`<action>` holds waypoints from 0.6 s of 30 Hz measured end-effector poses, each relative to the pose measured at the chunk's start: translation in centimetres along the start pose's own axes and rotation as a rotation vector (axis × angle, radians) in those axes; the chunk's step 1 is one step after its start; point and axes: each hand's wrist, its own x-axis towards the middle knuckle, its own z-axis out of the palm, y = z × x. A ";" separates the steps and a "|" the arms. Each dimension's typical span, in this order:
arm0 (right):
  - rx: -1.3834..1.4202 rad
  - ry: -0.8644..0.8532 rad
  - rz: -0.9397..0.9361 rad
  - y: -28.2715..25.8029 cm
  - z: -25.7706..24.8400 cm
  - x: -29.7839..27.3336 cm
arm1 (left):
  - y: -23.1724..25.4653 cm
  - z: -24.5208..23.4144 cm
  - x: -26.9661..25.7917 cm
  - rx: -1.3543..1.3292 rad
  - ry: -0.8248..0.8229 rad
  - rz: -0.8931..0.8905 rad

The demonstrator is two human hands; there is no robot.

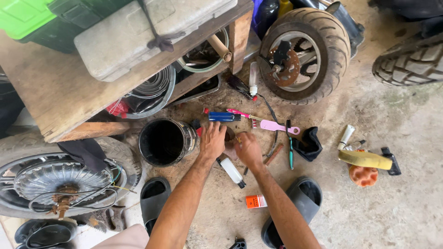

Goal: The person opens a green toolbox, retrieves tools, and performs maintenance on mechanical vehicle components, including wiping parts with a cloth and applying lubricant.

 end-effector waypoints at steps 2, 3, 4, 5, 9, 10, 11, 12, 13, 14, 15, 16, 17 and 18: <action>0.039 -0.120 -0.016 -1.4 0.9 0.2 | -0.5 -0.2 1.5 -0.018 0.065 -0.010; -0.033 -0.149 -0.123 -2.0 1.4 0.2 | -0.7 -0.3 2.4 -0.015 0.066 -0.014; -0.106 -0.177 -0.229 -2.5 1.9 0.2 | -0.8 -0.3 3.2 -0.006 0.011 -0.028; -0.103 -0.179 -0.232 -2.7 2.3 0.2 | -1.0 -0.1 3.8 0.002 -0.045 -0.042; -0.222 -0.250 -0.221 -2.2 3.9 0.0 | -1.7 1.6 5.7 0.056 0.114 0.030; -0.260 -0.245 -0.239 -1.9 4.2 -0.1 | -1.8 2.2 6.3 0.058 0.090 0.026; -0.259 -0.247 -0.238 -1.6 4.5 -0.2 | -2.0 2.8 6.6 0.061 0.065 0.022; -0.230 -0.201 -0.252 -1.3 4.5 -0.2 | -2.2 3.4 6.9 0.060 0.064 0.021; -0.201 -0.154 -0.265 -1.2 4.5 -0.1 | -2.4 4.1 7.1 0.070 0.047 0.005; -0.202 -0.156 -0.267 -1.1 4.4 0.0 | -2.7 4.9 7.2 0.079 0.033 -0.012; -0.165 -0.157 -0.215 -1.2 4.1 0.0 | -3.0 5.8 7.4 0.077 0.033 -0.014; -0.128 -0.158 -0.164 -1.4 3.7 0.0 | -3.2 6.6 7.6 0.102 0.076 -0.017; -0.130 -0.160 -0.166 -1.6 3.2 0.1 | -3.5 7.3 7.7 0.126 0.119 -0.019; -0.081 -0.143 -0.129 -1.8 2.7 0.2 | -3.6 7.9 7.9 0.125 0.122 -0.023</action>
